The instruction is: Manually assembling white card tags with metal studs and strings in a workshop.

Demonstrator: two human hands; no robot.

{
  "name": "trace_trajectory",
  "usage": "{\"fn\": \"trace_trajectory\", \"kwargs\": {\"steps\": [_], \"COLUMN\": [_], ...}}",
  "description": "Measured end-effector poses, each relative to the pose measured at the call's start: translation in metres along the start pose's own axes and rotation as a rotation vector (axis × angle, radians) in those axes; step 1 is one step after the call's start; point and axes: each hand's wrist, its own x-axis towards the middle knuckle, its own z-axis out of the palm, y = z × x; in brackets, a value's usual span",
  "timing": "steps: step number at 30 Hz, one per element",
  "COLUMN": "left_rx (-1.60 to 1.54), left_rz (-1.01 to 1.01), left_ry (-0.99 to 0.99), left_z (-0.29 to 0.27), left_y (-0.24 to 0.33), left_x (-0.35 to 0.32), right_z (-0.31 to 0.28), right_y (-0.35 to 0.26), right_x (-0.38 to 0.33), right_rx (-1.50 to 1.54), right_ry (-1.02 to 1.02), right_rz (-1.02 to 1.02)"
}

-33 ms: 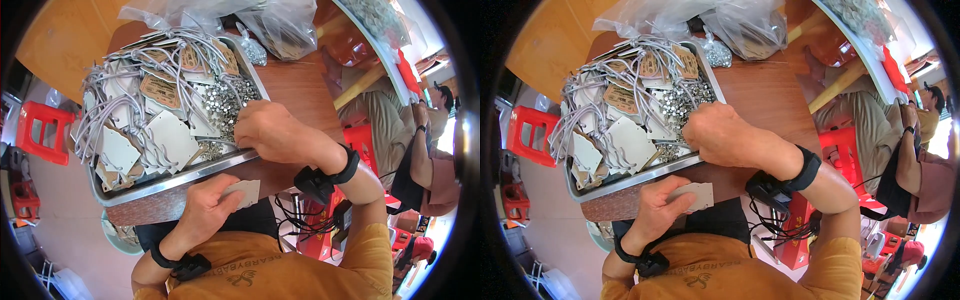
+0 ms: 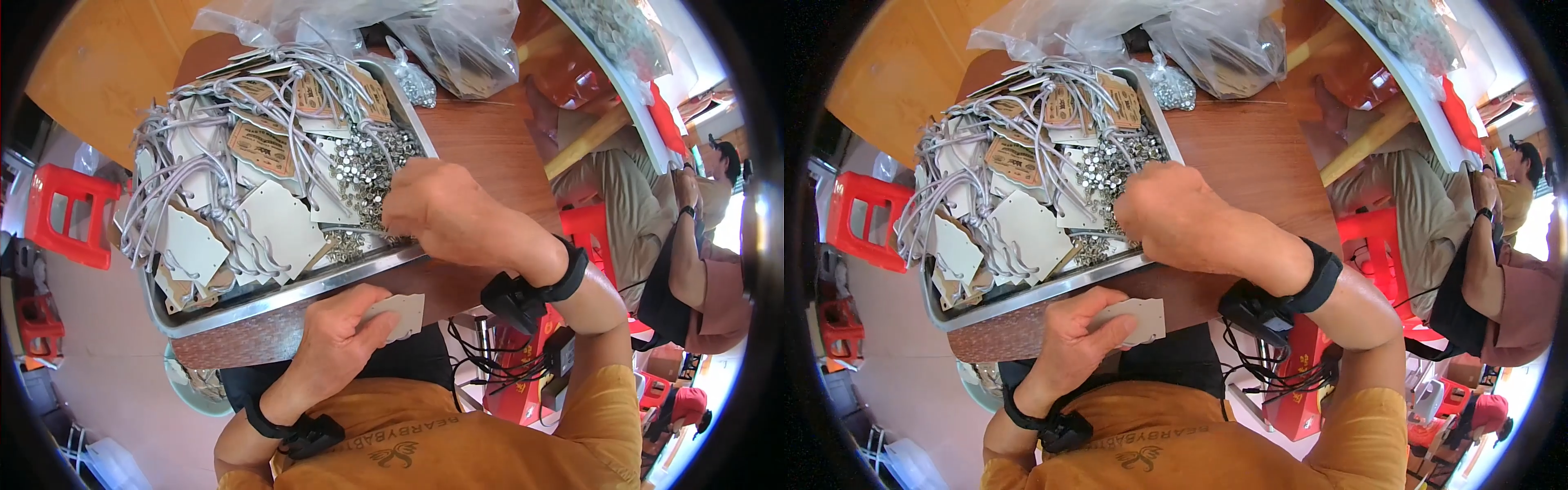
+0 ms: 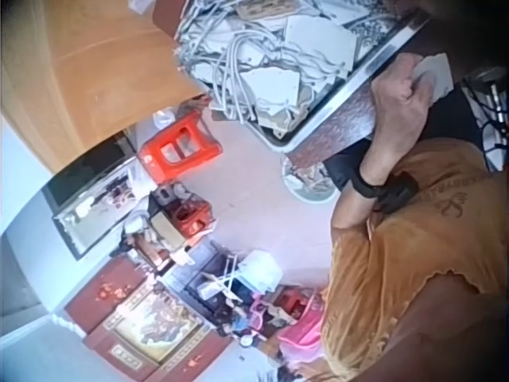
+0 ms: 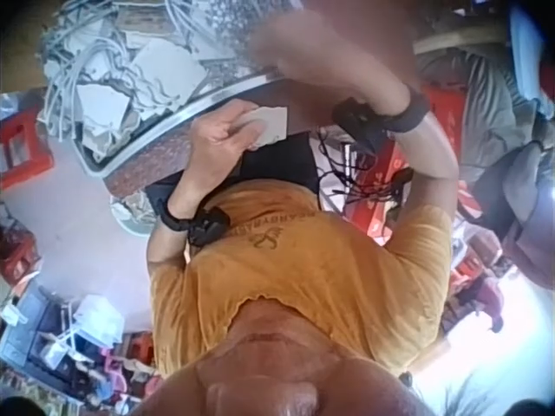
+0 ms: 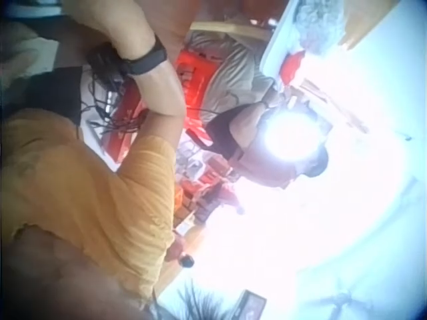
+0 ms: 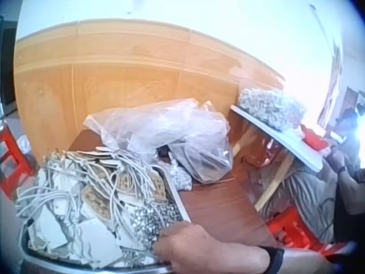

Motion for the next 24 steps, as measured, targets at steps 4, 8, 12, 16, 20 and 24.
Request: {"fn": "trace_trajectory", "kwargs": {"steps": [4, 8, 12, 16, 20, 24], "left_rx": [-0.026, -0.023, 0.03, 0.058, 0.066, 0.044], "left_rz": [-0.042, -0.01, -0.004, -0.007, 0.005, 0.054], "left_ry": [-0.037, -0.019, -0.028, -0.029, -0.025, 0.019], "left_z": [-0.002, -0.003, -0.003, -0.003, -0.002, 0.001], "left_y": [-0.002, -0.004, -0.003, -0.004, -0.005, -0.011], "left_x": [0.002, 0.002, 0.002, 0.002, 0.003, 0.003], "right_z": [0.007, 0.015, 0.017, 0.02, 0.015, 0.008], "right_y": [0.006, 0.007, 0.007, 0.004, 0.005, 0.003], "right_x": [0.003, 0.005, 0.007, 0.01, 0.006, -0.001], "right_rx": [-0.1, -0.169, -0.234, -0.241, -0.221, 0.012], "right_ry": [0.199, 0.192, 0.173, 0.176, 0.162, 0.168], "right_rz": [-0.06, -0.151, -0.198, -0.226, -0.228, -0.1]}}
